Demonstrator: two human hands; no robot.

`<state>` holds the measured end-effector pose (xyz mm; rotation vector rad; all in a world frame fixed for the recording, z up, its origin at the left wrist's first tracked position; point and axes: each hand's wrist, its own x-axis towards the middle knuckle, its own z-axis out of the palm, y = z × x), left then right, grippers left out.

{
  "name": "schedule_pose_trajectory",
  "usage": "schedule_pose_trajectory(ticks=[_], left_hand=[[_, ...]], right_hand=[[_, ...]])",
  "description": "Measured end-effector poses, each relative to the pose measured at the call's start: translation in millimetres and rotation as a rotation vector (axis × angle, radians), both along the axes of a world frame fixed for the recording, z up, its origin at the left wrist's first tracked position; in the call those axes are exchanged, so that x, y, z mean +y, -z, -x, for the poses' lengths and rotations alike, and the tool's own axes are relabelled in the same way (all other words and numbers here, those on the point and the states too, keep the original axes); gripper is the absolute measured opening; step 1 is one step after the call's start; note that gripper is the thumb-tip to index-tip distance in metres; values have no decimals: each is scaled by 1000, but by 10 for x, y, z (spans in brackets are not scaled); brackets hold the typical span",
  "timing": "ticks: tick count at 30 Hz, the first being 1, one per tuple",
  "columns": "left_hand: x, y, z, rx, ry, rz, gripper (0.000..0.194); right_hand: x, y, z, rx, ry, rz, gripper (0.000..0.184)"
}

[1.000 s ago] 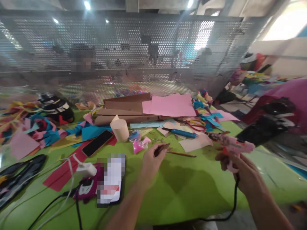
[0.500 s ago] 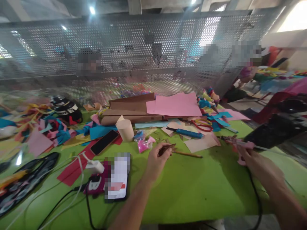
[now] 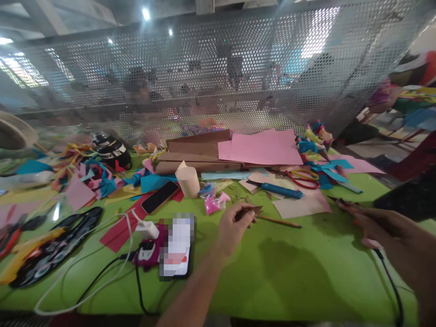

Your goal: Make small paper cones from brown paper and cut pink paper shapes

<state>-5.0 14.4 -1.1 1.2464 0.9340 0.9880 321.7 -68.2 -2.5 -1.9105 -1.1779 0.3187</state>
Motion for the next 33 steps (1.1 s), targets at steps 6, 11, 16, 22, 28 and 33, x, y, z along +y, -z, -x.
schedule_pose_trajectory(ticks=[6, 11, 16, 22, 28, 33], left_hand=[[-17, -34, 0, -13, 7, 48, 28], [-37, -23, -17, -57, 23, 80, 29], [-76, -14, -51, -89, 79, 102, 31], [-115, -32, -80, -102, 109, 116, 32], [-133, -71, -64, -19, 127, 113, 28], [-160, -126, -77, -27, 108, 78, 26]], right_hand=[[267, -109, 1250, 430, -321, -119, 29], [411, 19, 1573, 694, -445, -48, 45], [438, 97, 1584, 806, -431, -64, 41], [452, 153, 1579, 838, -429, -128, 35], [435, 168, 1575, 858, -421, -155, 34], [432, 175, 1580, 866, -419, -168, 31]])
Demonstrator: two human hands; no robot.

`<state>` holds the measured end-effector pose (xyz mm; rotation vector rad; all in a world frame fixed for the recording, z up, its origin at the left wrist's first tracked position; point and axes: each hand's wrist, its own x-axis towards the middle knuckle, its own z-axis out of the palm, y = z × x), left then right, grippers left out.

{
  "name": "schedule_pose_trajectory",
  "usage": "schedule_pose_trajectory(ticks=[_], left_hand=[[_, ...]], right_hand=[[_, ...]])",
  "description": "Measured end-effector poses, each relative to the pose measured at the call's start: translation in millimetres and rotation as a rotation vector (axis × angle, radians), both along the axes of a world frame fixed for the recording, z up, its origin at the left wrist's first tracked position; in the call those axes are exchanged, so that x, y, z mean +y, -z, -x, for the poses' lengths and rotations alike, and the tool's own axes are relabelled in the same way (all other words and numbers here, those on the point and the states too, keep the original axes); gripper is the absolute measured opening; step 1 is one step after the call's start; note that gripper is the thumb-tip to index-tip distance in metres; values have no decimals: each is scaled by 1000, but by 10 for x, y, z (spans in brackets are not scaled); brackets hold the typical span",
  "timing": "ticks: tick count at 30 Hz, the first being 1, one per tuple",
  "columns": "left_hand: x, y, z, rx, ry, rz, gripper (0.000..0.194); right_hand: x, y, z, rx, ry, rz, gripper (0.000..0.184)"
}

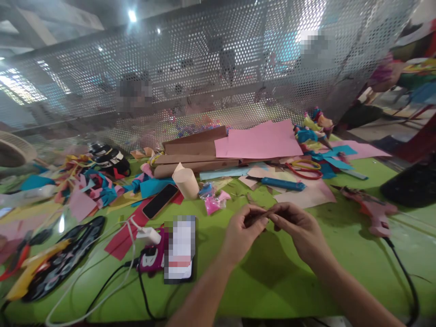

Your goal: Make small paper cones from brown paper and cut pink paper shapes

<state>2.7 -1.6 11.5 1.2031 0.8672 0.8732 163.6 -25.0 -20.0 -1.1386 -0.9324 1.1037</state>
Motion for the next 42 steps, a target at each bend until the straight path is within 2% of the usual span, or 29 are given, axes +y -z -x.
schedule_pose_trajectory(ticks=[8, 15, 25, 29, 33, 42], left_hand=[[6, 18, 21, -39, 22, 64, 30], [16, 72, -2, -18, -1, 9, 23], [17, 58, 7, 39, 21, 26, 30], [20, 64, 1, 17, 16, -18, 28], [23, 76, -8, -25, 7, 5, 25], [27, 80, -27, -32, -19, 110, 45]], right_hand=[[-10, -11, 0, 66, 13, 21, 33], [4, -18, -1, 138, -5, 75, 34], [-2, -55, 5, 160, 8, 82, 38], [0, -70, 12, 152, 18, 77, 39], [-4, -84, 18, 143, 8, 67, 38], [-14, -78, 40, 104, 9, 80, 36]])
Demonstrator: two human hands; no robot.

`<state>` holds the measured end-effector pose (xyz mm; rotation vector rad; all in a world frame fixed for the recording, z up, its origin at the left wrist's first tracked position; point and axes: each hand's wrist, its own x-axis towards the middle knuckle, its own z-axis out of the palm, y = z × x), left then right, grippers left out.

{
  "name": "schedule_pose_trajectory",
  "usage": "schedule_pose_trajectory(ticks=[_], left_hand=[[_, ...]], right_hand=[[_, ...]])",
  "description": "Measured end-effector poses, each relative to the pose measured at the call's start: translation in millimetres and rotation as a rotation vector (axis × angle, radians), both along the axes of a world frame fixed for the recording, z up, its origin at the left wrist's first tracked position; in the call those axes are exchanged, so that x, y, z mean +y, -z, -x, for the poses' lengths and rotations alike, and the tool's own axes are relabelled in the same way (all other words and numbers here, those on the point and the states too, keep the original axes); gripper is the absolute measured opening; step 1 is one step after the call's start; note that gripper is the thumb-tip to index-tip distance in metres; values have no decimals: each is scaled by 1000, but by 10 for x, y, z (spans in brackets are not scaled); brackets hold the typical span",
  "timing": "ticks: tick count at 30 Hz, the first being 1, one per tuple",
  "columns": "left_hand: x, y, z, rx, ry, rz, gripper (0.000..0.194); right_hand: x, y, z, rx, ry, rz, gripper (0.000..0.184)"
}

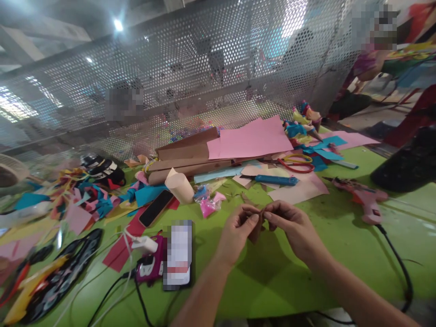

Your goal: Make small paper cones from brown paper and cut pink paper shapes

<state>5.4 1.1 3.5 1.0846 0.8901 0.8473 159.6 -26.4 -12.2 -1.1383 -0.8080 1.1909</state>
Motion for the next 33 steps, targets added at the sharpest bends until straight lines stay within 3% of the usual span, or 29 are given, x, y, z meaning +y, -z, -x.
schedule_pose_trajectory(ticks=[10, 33], left_hand=[[24, 20, -6, -24, 90, 145, 56], [32, 4, 24, 18, 74, 154, 50]], right_hand=[[-21, 4, 7, -23, -46, 4, 33], [-41, 15, -7, -91, -21, 22, 35]])
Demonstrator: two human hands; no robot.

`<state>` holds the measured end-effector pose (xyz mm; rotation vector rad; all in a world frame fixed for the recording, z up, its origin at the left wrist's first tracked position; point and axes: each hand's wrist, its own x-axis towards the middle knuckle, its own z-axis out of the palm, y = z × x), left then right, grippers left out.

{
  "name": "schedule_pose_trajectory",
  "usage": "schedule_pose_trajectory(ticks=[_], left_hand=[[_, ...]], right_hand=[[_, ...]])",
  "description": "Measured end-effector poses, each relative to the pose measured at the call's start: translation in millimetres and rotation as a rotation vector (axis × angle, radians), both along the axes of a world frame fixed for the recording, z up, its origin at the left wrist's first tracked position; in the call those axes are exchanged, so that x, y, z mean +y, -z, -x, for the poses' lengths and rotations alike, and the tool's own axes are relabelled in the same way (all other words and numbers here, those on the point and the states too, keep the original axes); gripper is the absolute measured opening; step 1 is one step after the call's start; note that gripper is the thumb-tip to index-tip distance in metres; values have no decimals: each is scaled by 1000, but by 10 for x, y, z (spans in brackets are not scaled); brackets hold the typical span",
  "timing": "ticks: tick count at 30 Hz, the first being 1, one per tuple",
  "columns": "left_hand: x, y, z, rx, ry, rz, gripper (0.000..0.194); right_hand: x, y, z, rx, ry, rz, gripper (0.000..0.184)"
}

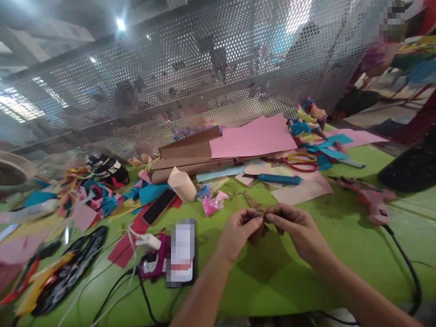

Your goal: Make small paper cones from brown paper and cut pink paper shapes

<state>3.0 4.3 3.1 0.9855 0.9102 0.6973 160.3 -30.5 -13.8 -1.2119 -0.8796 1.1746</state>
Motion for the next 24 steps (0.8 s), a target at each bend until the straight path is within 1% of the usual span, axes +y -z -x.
schedule_pose_trajectory(ticks=[6, 13, 16, 20, 24], left_hand=[[10, 11, -2, -11, 21, -1, 50], [7, -29, 11, 2, 37, 8, 49], [7, -29, 4, -16, 21, 27, 49], [13, -19, -5, -68, -39, 50, 46], [16, -9, -4, -101, -84, 82, 47]], right_hand=[[-16, 21, -13, -50, 6, -22, 36], [-10, -19, -11, -42, 4, -21, 34], [2, -24, -10, -25, -15, -11, 36], [19, 6, -16, 0, -62, 7, 41], [29, 33, -17, 7, -67, 24, 45]])
